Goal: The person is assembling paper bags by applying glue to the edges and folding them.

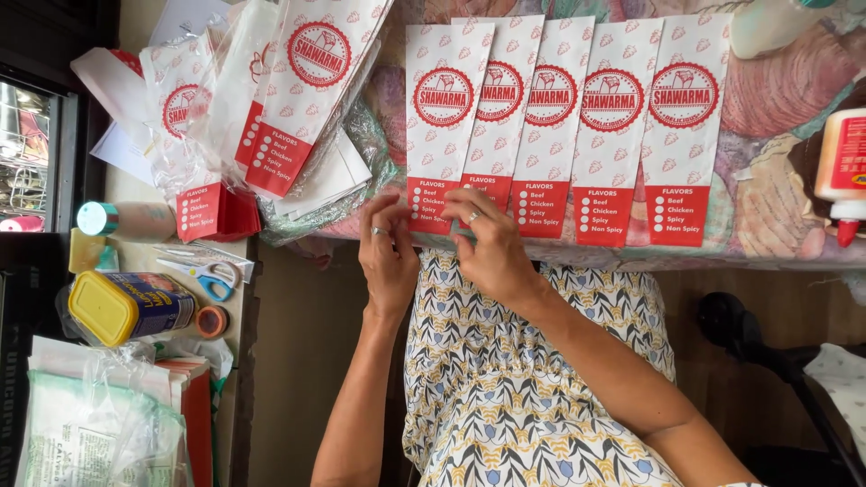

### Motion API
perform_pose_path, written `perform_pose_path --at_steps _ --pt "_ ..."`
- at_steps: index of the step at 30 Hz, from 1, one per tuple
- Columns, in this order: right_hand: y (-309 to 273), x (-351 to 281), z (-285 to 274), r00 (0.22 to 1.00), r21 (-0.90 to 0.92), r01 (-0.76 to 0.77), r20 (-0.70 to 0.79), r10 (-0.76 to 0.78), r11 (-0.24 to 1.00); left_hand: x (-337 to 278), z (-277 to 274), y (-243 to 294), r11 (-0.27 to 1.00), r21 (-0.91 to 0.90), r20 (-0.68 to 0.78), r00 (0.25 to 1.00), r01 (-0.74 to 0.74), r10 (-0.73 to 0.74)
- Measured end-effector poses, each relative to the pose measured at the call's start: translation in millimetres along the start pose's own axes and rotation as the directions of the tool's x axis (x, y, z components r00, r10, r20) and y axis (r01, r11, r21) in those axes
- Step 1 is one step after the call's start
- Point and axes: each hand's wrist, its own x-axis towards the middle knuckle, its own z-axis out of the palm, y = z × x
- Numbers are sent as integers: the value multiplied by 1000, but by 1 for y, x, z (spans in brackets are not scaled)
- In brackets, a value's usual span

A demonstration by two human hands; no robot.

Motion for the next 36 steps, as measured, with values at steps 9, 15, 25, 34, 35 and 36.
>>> perform_pose_path --at_steps 9,15,25,34,35,36 --pt "30 -21 -154 972 -542 -172 -230 52 822 38 31 2 939 72 24 942 -335 334" --pt "20 -12 -160 710 -660 -586 -141 690 469 73 73 24 842 534 562 775 -73 -289" --pt "24 -7 -100 963 -549 -257 -73 261 795 75 121 80 954 257 351 905 154 -241" --pt "57 3 -93 975 -528 -223 -115 191 819 80 150 62 912 373 236 933 172 -272" --pt "73 3 -92 981 -480 -182 -151 124 858 80 147 67 930 295 279 911 221 -305" --pt "88 2 -92 980 -432 -136 -189 58 891 81 144 73 938 216 325 886 271 -331"
